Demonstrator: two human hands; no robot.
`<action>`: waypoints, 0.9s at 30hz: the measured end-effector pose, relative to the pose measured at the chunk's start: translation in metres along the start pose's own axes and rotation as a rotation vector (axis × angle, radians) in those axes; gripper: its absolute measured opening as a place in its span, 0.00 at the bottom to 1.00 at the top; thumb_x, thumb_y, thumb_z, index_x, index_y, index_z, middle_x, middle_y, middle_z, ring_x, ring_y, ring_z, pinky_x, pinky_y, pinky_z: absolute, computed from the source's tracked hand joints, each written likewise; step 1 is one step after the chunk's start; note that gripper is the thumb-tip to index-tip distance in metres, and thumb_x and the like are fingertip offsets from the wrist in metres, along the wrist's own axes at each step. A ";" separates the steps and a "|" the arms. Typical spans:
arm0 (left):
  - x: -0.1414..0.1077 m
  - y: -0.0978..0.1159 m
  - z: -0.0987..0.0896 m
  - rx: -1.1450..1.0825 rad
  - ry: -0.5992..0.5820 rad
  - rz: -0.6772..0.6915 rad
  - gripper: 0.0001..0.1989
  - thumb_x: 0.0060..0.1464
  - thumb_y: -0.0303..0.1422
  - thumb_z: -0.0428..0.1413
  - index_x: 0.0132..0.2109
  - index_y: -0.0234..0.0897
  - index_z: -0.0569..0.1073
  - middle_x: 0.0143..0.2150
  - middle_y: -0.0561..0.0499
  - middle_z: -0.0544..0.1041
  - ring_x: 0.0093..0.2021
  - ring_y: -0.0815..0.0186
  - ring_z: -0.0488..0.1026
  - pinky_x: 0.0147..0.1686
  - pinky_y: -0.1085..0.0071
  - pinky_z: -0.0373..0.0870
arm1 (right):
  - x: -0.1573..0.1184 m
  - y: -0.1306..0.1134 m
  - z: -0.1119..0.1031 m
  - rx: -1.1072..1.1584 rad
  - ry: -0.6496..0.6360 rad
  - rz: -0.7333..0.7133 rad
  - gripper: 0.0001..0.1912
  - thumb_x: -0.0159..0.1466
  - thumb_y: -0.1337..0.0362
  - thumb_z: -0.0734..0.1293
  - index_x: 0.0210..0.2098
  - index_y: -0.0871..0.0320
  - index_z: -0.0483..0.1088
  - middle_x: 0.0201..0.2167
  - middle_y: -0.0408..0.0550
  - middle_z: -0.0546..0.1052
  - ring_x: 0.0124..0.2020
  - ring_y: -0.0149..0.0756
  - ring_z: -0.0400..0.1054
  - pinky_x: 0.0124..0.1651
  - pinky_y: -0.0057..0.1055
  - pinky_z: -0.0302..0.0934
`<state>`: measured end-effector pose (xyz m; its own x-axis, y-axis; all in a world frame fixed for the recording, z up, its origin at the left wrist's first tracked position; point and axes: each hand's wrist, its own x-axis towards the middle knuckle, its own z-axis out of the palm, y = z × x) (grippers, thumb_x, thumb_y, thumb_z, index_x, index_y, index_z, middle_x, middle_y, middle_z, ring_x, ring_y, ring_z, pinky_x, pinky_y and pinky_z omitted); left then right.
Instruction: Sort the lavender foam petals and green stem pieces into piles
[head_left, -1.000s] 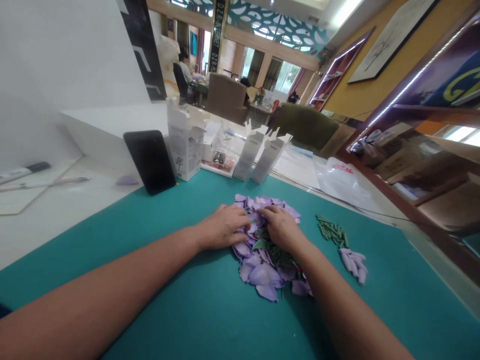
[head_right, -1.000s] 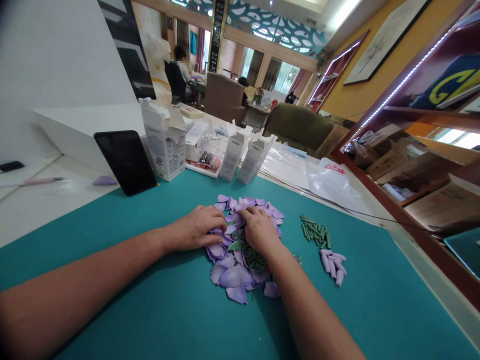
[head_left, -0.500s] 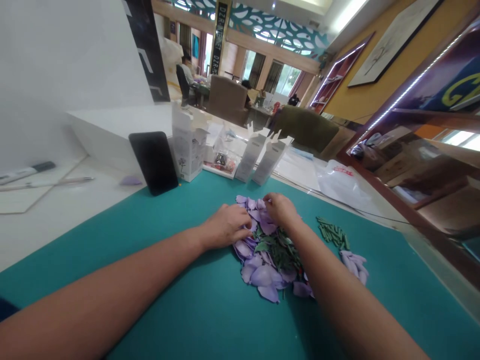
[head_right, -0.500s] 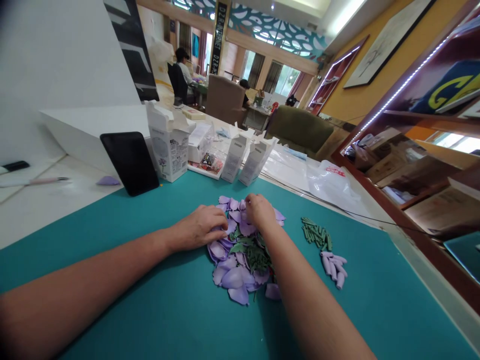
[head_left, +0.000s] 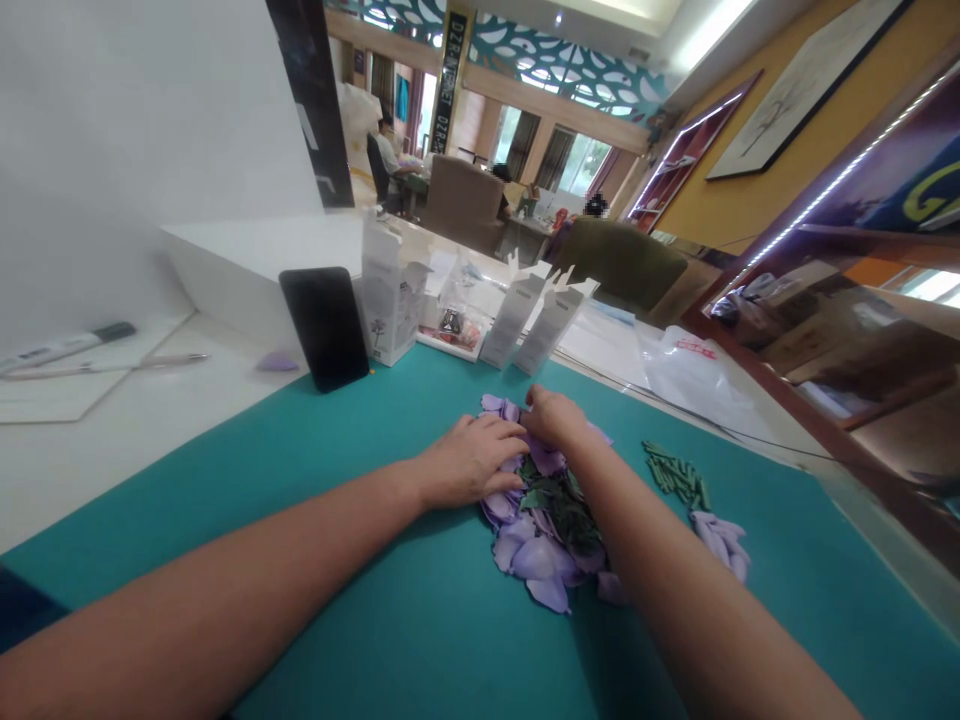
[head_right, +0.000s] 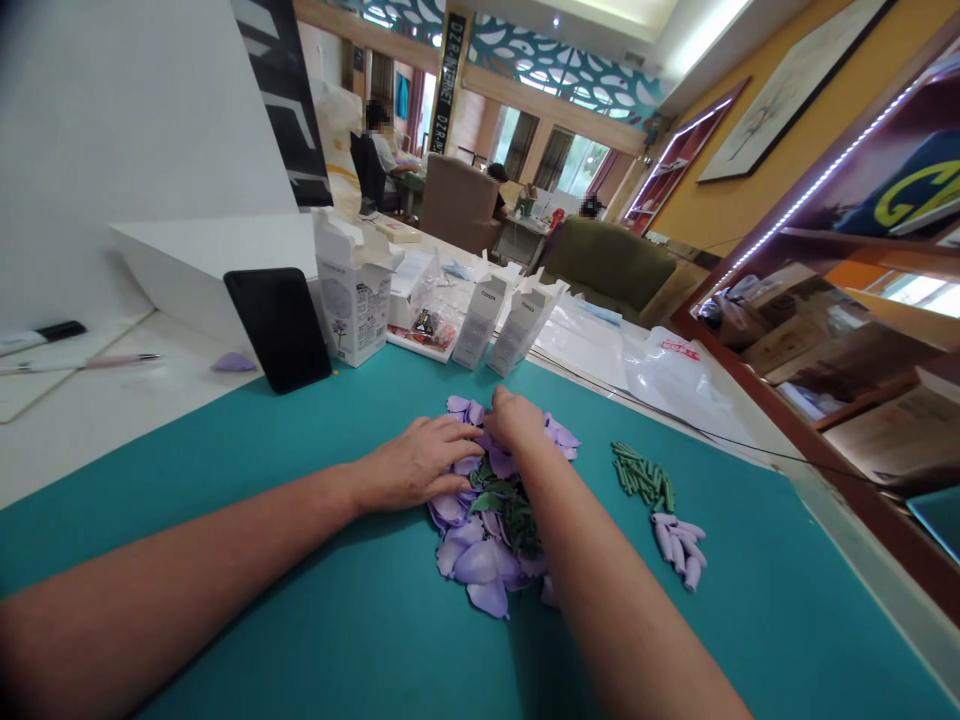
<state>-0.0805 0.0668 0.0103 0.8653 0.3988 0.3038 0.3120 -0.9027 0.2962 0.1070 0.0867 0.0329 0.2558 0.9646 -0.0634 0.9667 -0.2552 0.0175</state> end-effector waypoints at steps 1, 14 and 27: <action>0.000 0.001 0.003 0.013 -0.011 0.015 0.19 0.60 0.42 0.55 0.55 0.42 0.70 0.63 0.45 0.67 0.62 0.53 0.61 0.55 0.56 0.59 | -0.001 0.000 0.000 0.031 0.004 0.005 0.20 0.59 0.68 0.63 0.51 0.60 0.69 0.46 0.62 0.78 0.44 0.48 0.74 0.41 0.36 0.64; -0.002 -0.002 0.004 0.062 -0.052 0.009 0.18 0.61 0.47 0.51 0.52 0.43 0.72 0.52 0.45 0.75 0.54 0.54 0.66 0.55 0.54 0.55 | -0.028 0.053 -0.022 0.605 0.094 0.048 0.13 0.59 0.64 0.59 0.39 0.62 0.70 0.19 0.40 0.68 0.19 0.29 0.61 0.22 0.24 0.55; 0.002 0.002 0.003 0.109 -0.047 -0.016 0.14 0.61 0.43 0.53 0.48 0.40 0.73 0.53 0.46 0.74 0.55 0.55 0.66 0.53 0.58 0.56 | -0.038 0.068 -0.008 0.330 0.085 0.090 0.12 0.62 0.67 0.58 0.40 0.58 0.73 0.35 0.51 0.79 0.39 0.40 0.73 0.40 0.30 0.63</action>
<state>-0.0768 0.0655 0.0093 0.8766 0.4073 0.2561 0.3645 -0.9097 0.1992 0.1630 0.0332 0.0442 0.3525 0.9358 0.0068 0.8919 -0.3337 -0.3052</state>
